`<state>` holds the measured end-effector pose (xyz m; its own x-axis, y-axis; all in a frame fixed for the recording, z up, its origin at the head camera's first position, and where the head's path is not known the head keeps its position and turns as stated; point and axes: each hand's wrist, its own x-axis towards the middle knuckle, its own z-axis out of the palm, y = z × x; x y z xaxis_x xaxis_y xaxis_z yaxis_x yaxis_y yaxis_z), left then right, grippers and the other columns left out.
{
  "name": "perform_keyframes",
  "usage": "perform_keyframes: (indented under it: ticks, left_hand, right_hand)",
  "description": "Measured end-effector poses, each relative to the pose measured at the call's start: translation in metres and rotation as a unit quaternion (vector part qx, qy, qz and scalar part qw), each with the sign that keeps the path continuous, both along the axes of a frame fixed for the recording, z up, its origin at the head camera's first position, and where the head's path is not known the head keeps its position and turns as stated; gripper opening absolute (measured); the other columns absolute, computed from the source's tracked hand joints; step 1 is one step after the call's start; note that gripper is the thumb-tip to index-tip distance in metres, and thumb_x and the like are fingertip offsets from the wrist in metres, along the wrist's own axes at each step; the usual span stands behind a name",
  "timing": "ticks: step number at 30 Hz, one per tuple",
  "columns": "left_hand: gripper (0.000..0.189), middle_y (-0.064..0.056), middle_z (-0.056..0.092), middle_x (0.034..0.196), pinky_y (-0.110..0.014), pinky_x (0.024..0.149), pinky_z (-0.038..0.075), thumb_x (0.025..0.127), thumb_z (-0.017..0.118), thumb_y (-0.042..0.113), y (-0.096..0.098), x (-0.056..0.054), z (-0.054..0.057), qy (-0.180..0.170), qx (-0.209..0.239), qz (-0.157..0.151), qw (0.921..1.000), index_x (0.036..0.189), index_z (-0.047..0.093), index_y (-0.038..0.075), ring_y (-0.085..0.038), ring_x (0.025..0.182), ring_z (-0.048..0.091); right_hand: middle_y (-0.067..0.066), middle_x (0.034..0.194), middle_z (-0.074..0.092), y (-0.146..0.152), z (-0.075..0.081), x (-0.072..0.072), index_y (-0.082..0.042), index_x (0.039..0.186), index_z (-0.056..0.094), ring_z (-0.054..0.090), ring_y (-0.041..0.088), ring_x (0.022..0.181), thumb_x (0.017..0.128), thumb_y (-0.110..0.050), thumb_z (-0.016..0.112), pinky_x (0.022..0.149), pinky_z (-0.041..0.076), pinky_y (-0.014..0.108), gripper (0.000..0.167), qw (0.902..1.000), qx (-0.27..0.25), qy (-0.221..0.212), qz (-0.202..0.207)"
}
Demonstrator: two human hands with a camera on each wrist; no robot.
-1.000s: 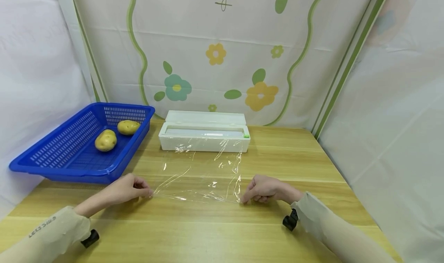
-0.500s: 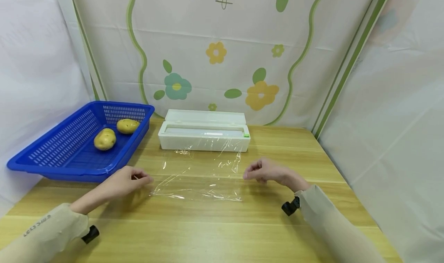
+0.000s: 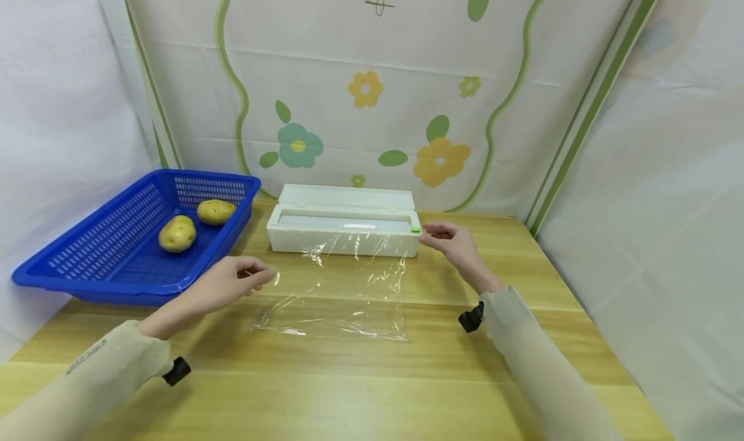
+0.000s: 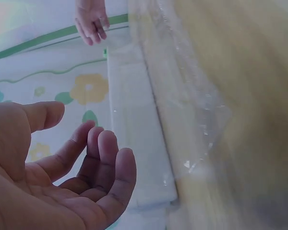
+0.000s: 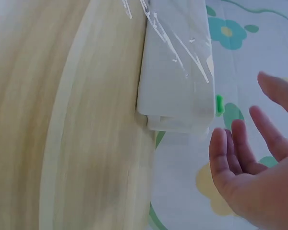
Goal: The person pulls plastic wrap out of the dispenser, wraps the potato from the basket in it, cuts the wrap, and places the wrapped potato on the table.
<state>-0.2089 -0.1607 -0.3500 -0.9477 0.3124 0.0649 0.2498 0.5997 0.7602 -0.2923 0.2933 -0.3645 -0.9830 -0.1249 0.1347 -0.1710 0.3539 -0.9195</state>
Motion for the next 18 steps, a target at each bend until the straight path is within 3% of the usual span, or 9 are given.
perform_keyframes:
  ticks: [10,18]
  left_hand:
    - [0.036,-0.005,0.066,0.094,-0.036,0.072,0.053,0.098,0.061,0.040,0.011,-0.017,0.020,-0.020,0.046,-0.004,0.9987,0.110,0.070,0.007,-0.021,0.081,0.063]
    - [0.036,-0.013,0.063,0.098,-0.033,0.076,0.055,0.099,0.061,0.035,0.017,-0.039,0.043,-0.027,0.125,-0.013,0.9918,0.113,0.068,0.002,-0.026,0.088,0.064]
  right_hand:
    - [0.015,0.120,0.064,-0.005,-0.008,-0.025,-0.001,0.130,0.062,0.060,0.025,0.104,0.090,-0.027,0.075,0.092,0.047,0.044,0.049,0.9975,0.063,0.022,-0.022]
    - [0.020,0.113,0.066,-0.005,-0.012,-0.033,0.001,0.125,0.065,0.061,0.043,0.106,0.090,-0.017,0.075,0.093,0.046,0.055,0.041,0.9989,0.045,0.002,-0.013]
